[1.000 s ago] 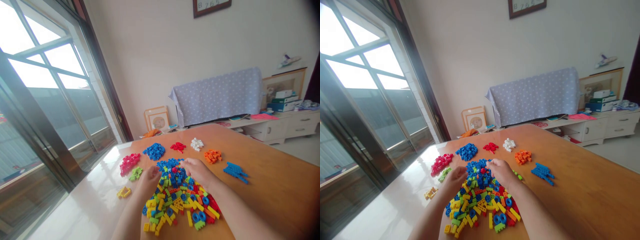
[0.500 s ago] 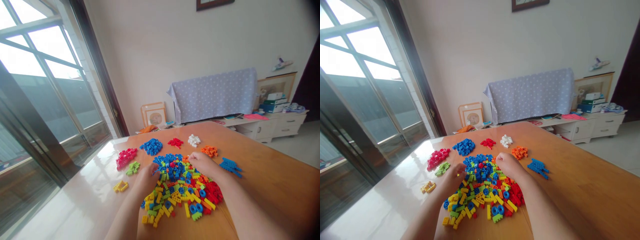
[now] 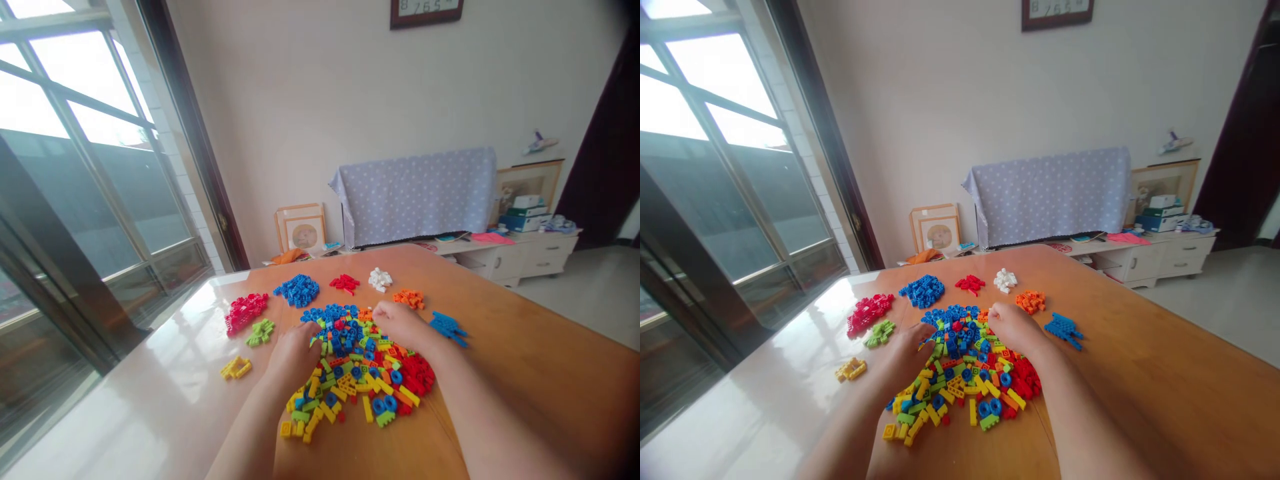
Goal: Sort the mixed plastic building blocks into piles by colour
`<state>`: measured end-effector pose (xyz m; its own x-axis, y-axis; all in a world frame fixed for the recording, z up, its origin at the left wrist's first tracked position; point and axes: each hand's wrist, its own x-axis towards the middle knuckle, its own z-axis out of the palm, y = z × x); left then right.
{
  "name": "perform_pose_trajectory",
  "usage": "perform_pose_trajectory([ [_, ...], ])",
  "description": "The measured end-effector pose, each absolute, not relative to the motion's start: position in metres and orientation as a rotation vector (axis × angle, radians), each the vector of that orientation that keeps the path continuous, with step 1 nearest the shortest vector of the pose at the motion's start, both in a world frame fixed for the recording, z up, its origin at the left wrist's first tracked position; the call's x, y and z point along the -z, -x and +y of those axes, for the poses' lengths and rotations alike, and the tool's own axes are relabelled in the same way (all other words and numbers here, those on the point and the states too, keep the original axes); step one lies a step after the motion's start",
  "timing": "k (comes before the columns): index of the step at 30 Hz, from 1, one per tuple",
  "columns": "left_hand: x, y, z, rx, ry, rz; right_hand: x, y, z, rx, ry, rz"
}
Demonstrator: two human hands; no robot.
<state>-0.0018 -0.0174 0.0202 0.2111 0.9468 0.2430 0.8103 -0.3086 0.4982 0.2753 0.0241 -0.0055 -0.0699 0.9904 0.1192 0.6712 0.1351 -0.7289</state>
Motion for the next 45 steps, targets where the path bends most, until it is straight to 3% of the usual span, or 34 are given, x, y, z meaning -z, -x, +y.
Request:
perform_pose_trajectory([
  [10, -0.015, 0.019, -0.012, -0.764, -2.274, 1.674, -0.012, -0.255, 0.002, -0.59, 1.607, -1.96],
  [17, -0.017, 0.025, -0.013, -0.796, -2.236, 1.699, -0.025, -0.265, -0.022, -0.77, 1.595, -2.233],
  [23, -0.016, 0.025, -0.014, -0.796, -2.152, 1.705, -0.02, -0.254, -0.036, -0.574, 1.64, -2.329],
  [28, -0.015, 0.026, -0.013, -0.561, -2.28, 1.79, -0.009, -0.241, -0.022, -0.441, 1.647, -2.399],
  [45, -0.018, 0.022, -0.014, -0.414, -2.337, 1.81, 0.013, -0.258, 0.042, -0.604, 1.566, -1.985],
])
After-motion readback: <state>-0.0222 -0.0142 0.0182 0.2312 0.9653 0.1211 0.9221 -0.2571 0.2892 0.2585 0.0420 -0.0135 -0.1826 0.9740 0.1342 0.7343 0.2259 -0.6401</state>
